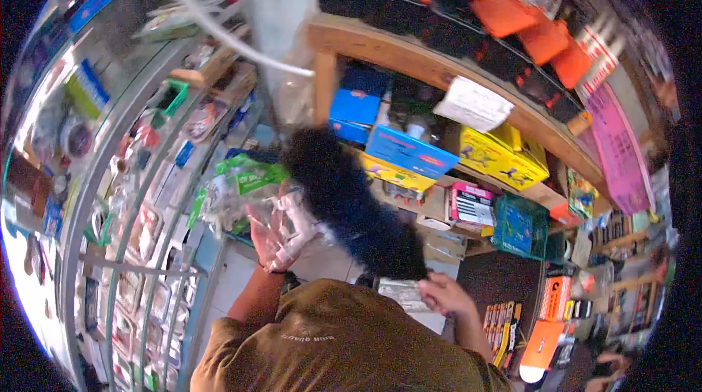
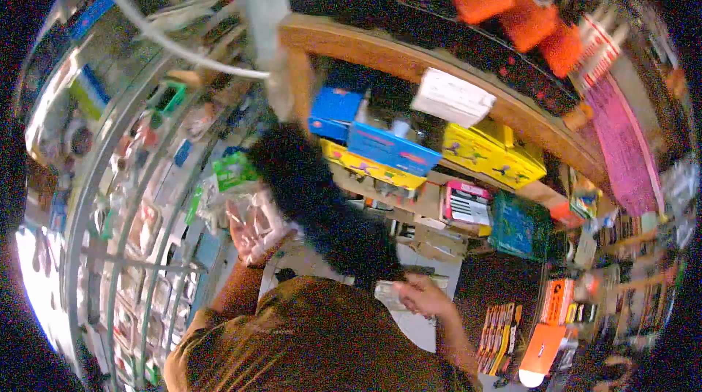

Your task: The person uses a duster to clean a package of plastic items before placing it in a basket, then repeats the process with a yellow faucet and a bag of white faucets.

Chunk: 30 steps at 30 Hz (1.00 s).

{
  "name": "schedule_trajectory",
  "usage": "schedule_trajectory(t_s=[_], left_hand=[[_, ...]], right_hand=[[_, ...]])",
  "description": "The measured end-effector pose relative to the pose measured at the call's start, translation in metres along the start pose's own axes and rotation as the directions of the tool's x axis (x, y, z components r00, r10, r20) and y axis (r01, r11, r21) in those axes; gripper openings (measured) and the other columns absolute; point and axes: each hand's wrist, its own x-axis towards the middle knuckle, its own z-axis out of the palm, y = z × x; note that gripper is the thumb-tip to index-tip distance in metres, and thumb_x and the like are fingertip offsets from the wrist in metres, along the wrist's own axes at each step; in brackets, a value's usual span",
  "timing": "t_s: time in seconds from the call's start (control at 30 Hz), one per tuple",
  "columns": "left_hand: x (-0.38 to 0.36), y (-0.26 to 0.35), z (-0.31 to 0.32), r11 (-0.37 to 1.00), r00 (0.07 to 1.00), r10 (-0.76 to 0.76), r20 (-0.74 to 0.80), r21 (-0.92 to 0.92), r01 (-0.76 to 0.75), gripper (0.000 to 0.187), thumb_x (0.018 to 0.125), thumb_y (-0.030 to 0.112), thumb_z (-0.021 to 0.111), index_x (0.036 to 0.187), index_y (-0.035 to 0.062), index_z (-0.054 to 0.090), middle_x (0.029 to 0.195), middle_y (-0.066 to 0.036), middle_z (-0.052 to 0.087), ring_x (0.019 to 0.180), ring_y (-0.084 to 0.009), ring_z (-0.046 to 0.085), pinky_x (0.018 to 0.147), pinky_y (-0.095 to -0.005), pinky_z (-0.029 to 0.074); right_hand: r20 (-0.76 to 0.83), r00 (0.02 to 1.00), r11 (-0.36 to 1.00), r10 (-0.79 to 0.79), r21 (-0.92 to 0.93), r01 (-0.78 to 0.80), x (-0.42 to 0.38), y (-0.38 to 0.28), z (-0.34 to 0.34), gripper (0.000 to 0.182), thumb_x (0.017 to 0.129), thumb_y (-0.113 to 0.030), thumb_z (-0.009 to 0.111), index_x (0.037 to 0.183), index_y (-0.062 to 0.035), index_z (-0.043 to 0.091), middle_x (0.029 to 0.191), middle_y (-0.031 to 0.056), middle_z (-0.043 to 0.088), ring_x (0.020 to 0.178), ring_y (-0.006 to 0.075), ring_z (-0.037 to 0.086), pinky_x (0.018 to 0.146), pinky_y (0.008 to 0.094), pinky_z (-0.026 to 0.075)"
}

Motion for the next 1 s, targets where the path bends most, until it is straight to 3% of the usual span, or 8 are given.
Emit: schedule_trajectory(t_s=[0.1, 0.27, 0.57, 0.63, 0.7, 0.73, 0.83, 1.0], left_hand=[[0.020, -0.040, 0.057, 0.979, 0.953, -0.203, -0.227, -0.053, 0.196, 0.077, 0.074, 0.061, 0.045, 0.133, 0.0181, 0.022, 0.127, -0.019, 0.034, 0.110, -0.0497, 0.034, 0.084, -0.0602, 0.035], [0.021, -0.087, 0.048, 0.975, 0.946, -0.220, -0.240, -0.019, 0.222, 0.080, 0.073, 0.061, 0.046, 0.134, 0.0176, 0.020, 0.128, -0.020, 0.033, 0.111, -0.0483, 0.034, 0.085, -0.0597, 0.035], [0.029, -0.153, 0.049, 0.963, 0.911, -0.252, -0.327, 0.014, 0.271, 0.096, 0.064, 0.075, 0.041, 0.135, 0.0130, 0.018, 0.132, -0.015, 0.029, 0.118, -0.0372, 0.031, 0.098, -0.0524, 0.023], [0.036, -0.161, 0.057, 0.963, 0.919, -0.269, -0.289, -0.103, 0.250, 0.098, 0.064, 0.076, 0.041, 0.134, 0.0121, 0.018, 0.132, -0.015, 0.029, 0.118, -0.0373, 0.031, 0.098, -0.0525, 0.022], [0.044, -0.168, 0.062, 0.953, 0.927, -0.291, -0.237, -0.159, 0.259, 0.099, 0.063, 0.077, 0.040, 0.134, 0.0108, 0.020, 0.132, -0.016, 0.029, 0.118, -0.0379, 0.031, 0.097, -0.0539, 0.023], [0.048, -0.172, 0.066, 0.956, 0.929, -0.281, -0.239, -0.157, 0.249, 0.099, 0.063, 0.077, 0.040, 0.134, 0.0108, 0.020, 0.132, -0.016, 0.029, 0.118, -0.0379, 0.031, 0.097, -0.0539, 0.023], [0.059, -0.178, 0.071, 0.901, 0.895, -0.404, -0.190, 0.088, 0.425, 0.094, 0.065, 0.075, 0.041, 0.131, 0.0101, 0.025, 0.132, -0.016, 0.029, 0.118, -0.0381, 0.032, 0.093, -0.0584, 0.025], [0.070, -0.179, 0.089, 0.893, 0.832, -0.375, -0.409, 0.081, 0.443, 0.090, 0.068, 0.073, 0.039, 0.131, 0.0108, 0.024, 0.132, -0.017, 0.030, 0.118, -0.0382, 0.032, 0.095, -0.0560, 0.026]], right_hand=[[-0.261, 0.961, 0.996, 0.090, 0.052, -0.079, -0.038, -0.027, -0.040, 0.044, 0.085, -0.046, 0.041, 0.057, -0.0121, 0.045, 0.046, -0.0024, 0.041, 0.034, 0.0074, 0.037, 0.031, 0.0232, 0.031], [-0.276, 0.950, 0.779, -0.145, 0.560, 0.282, -0.039, -0.023, -0.130, 0.028, 0.088, -0.031, 0.043, 0.072, -0.0076, 0.045, 0.046, -0.0001, 0.039, 0.029, 0.0106, 0.036, 0.027, 0.0238, 0.030], [-0.554, 0.695, 0.601, -0.458, 0.383, 0.702, 0.034, -0.099, -0.209, 0.036, 0.080, -0.022, 0.050, 0.110, -0.0016, 0.047, 0.085, 0.0080, 0.054, 0.072, 0.0189, 0.054, 0.065, 0.0299, 0.044], [-0.843, 0.364, 0.837, -0.396, -0.169, 0.520, 0.017, -0.100, -0.192, 0.040, 0.081, -0.019, 0.053, 0.114, 0.0005, 0.043, 0.098, 0.0131, 0.052, 0.090, 0.0252, 0.052, 0.077, 0.0313, 0.042], [-0.599, -0.139, 0.602, -0.788, -0.798, 0.029, -0.004, -0.084, -0.166, 0.045, 0.079, -0.014, 0.055, 0.118, 0.0021, 0.040, 0.108, 0.0165, 0.047, 0.103, 0.0295, 0.045, 0.086, 0.0333, 0.037], [-0.561, -0.166, 0.566, -0.811, -0.824, 0.017, -0.015, -0.082, -0.140, 0.047, 0.077, -0.012, 0.058, 0.119, 0.0014, 0.040, 0.114, 0.0189, 0.042, 0.106, 0.0313, 0.042, 0.090, 0.0357, 0.034], [-0.126, 0.298, 0.225, -0.946, -0.918, 0.327, -0.033, -0.087, -0.076, 0.072, 0.058, -0.041, 0.072, 0.118, -0.0113, 0.046, 0.119, 0.0169, 0.038, 0.115, 0.0348, 0.034, 0.094, 0.0467, 0.028], [0.109, 0.374, 0.102, -0.921, -0.859, 0.501, 0.003, -0.105, -0.054, 0.065, 0.063, -0.023, 0.068, 0.122, -0.0251, 0.043, 0.125, 0.0144, 0.033, 0.109, 0.0415, 0.037, 0.082, 0.0461, 0.041]])
